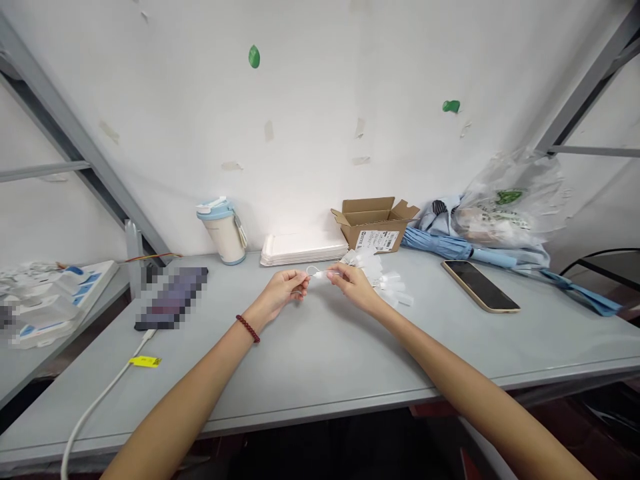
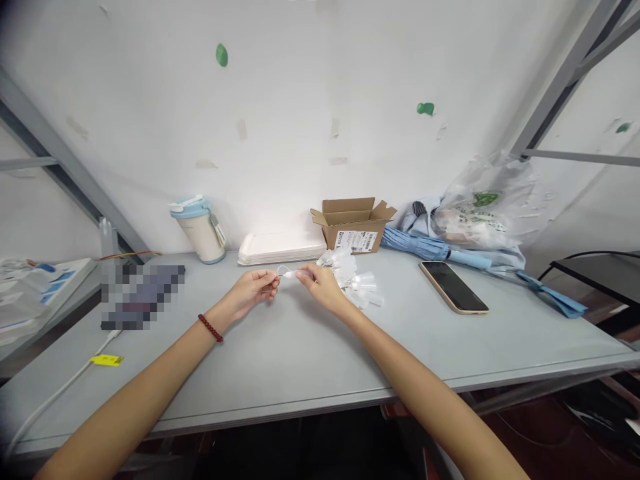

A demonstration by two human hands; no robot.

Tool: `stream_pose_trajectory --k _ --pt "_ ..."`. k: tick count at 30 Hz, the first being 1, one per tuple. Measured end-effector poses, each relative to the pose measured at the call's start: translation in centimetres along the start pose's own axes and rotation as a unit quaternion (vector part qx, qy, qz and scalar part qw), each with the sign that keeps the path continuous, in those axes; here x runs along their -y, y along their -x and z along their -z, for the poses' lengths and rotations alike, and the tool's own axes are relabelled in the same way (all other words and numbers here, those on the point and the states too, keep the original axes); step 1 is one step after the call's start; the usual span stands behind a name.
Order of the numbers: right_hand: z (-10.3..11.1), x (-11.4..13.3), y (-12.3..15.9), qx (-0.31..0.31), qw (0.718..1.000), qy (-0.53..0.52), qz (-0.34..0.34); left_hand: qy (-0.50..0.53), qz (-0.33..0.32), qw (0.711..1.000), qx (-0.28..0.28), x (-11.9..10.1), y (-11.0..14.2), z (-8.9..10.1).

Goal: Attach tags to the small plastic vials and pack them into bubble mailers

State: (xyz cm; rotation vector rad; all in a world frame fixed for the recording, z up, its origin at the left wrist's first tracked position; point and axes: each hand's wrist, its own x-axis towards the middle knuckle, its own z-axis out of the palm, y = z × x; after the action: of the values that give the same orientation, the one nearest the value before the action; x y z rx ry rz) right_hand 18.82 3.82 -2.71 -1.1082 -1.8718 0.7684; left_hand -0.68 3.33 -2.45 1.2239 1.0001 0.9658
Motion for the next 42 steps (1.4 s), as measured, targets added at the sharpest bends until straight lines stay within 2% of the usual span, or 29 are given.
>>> stream_pose_trajectory --k 5,7,13,19,22,30,34,42 --pt "-0.3 0.1 0.5 0.009 1.000 0.019 -0.001 -0.117 -0.090 0.986 -0.080 1.1 0.0 -1.0" --pt "-0.5 0.0 0.8 0.007 1.000 0.018 -0.001 -0.145 -0.103 0.980 -0.093 1.4 0.1 -1.4" --pt "-0.9 -0.3 1.4 -0.011 1.000 0.014 0.016 -0.146 -0.105 0.980 -0.086 1.5 0.5 -1.8" --pt "-0.6 0.2 0.6 -0.018 1.000 -0.006 0.016 -0.035 -0.087 0.991 -0.100 0.7 -0.1 -1.6" --pt "-0.6 0.1 0.4 -0.028 0.999 0.000 0.022 -0.012 -0.070 0.992 -0.100 0.6 -0.2 -1.5" --pt "-0.7 -0.4 0.4 -0.020 0.998 0.042 0.038 -0.112 -0.098 0.988 -0.049 0.4 -0.1 -0.9" --pt "-0.6 -0.4 0.3 -0.008 0.998 0.051 0.045 -0.106 -0.075 0.991 -0.043 0.1 -0.2 -0.4" --pt "-0.3 -0.6 -0.2 -0.002 0.997 0.063 0.043 -0.114 -0.075 0.989 -0.051 0.6 -0.9 -0.1"
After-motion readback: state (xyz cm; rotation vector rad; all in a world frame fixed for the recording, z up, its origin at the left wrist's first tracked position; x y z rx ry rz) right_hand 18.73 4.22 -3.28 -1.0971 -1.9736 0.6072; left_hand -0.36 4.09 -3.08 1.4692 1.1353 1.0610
